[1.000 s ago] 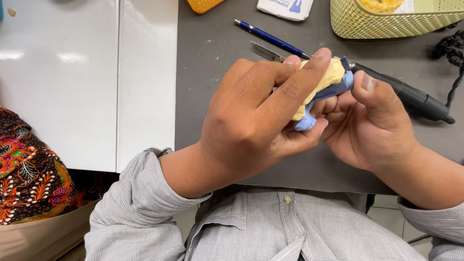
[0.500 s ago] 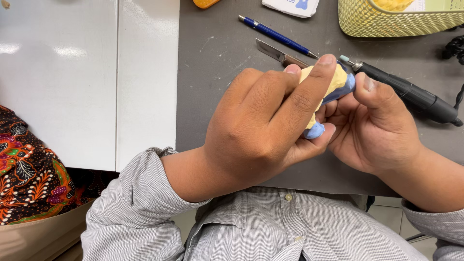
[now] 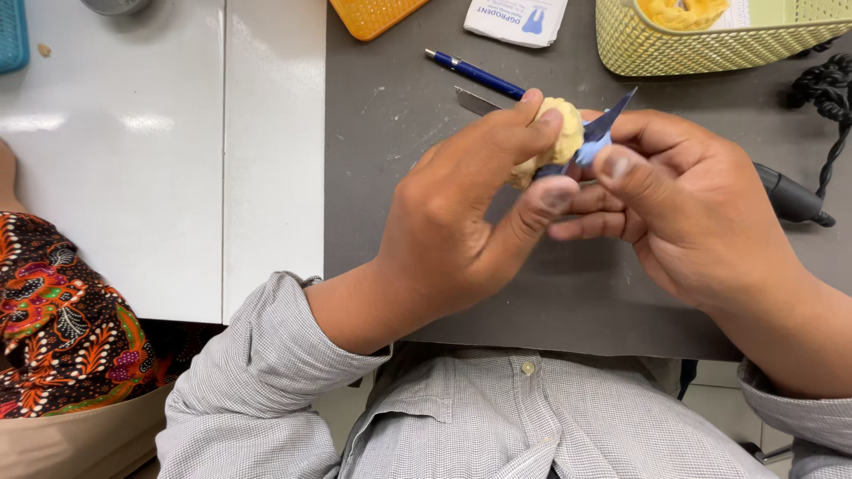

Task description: The person removes a blue dental impression from a yellow plaster model, then uses a rotary tool to grind and shape a small tooth-shaped object. They repeatedly test the fit of the object against the model and continue refining its shape with the rotary tool.

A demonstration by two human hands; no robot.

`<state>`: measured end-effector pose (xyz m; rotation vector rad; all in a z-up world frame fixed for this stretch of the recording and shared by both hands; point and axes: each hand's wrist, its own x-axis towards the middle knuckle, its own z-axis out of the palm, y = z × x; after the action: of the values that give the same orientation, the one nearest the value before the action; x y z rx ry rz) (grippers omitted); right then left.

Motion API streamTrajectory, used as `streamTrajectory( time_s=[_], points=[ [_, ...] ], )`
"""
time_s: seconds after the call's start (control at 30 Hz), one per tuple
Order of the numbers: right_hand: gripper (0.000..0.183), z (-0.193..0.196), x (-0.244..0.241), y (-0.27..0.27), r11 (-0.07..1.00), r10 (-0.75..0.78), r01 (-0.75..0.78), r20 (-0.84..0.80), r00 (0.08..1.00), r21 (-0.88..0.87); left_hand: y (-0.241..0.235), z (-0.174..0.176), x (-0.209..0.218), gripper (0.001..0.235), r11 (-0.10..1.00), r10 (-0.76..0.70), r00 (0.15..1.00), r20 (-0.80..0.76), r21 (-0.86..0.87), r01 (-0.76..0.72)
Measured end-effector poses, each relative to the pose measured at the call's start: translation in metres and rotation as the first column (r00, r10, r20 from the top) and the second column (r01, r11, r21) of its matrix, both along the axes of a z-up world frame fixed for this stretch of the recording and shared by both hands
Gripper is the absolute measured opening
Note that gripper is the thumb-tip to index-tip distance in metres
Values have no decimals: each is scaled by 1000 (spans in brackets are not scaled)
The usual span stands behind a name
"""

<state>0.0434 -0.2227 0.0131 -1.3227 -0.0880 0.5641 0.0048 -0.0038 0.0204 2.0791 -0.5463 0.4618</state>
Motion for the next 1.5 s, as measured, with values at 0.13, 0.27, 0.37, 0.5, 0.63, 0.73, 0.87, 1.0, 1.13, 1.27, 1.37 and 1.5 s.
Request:
streamTrajectory(
  time_s=[0.13,0.27,0.37,0.5,0.63,0.73,0.87,1.0,1.13,1.27,1.37,1.5],
  points=[
    [44,9,-7,1,999,-20,11,186,982,49,-3,-6,1,26,917,-143,968,-208,-395,51],
    [57,15,-17,-2,999,-28,15,480,877,30,2,-11,1,17,753,-382,912,-148,-622,215],
    [60,18,-19,-4,1000,-27,31,615,788,4,6,-12,0,19,659,-496,857,-139,-703,267],
    [60,19,-21,-7,999,-33,50,697,717,-4,8,-11,1,19,643,-535,834,-136,-705,298],
    [62,20,-23,-9,996,-33,79,717,696,-31,8,-6,-4,45,636,-544,811,-215,-736,231],
    [64,19,-23,-10,994,-22,95,740,673,-57,9,-3,-6,52,701,-511,831,-219,-666,255],
    [65,18,-23,-11,977,5,170,818,575,-126,10,-3,-7,50,784,-441,885,-149,-544,299],
    [67,17,-17,-15,965,59,203,893,445,-165,10,-3,-7,52,839,-389,916,-103,-450,305],
    [67,17,-15,-15,976,45,170,894,446,-134,10,-4,-7,51,837,-407,908,-94,-436,330],
    [67,20,-16,-16,973,62,170,884,463,-157,10,-5,-4,52,838,-407,910,-78,-427,339],
    [68,21,-13,-15,963,106,198,930,353,-185,9,-4,-5,54,856,-377,925,-54,-402,326],
    [70,20,-9,-16,975,114,154,960,256,-157,8,-3,-7,54,853,-382,924,-33,-399,338]
  ],
)
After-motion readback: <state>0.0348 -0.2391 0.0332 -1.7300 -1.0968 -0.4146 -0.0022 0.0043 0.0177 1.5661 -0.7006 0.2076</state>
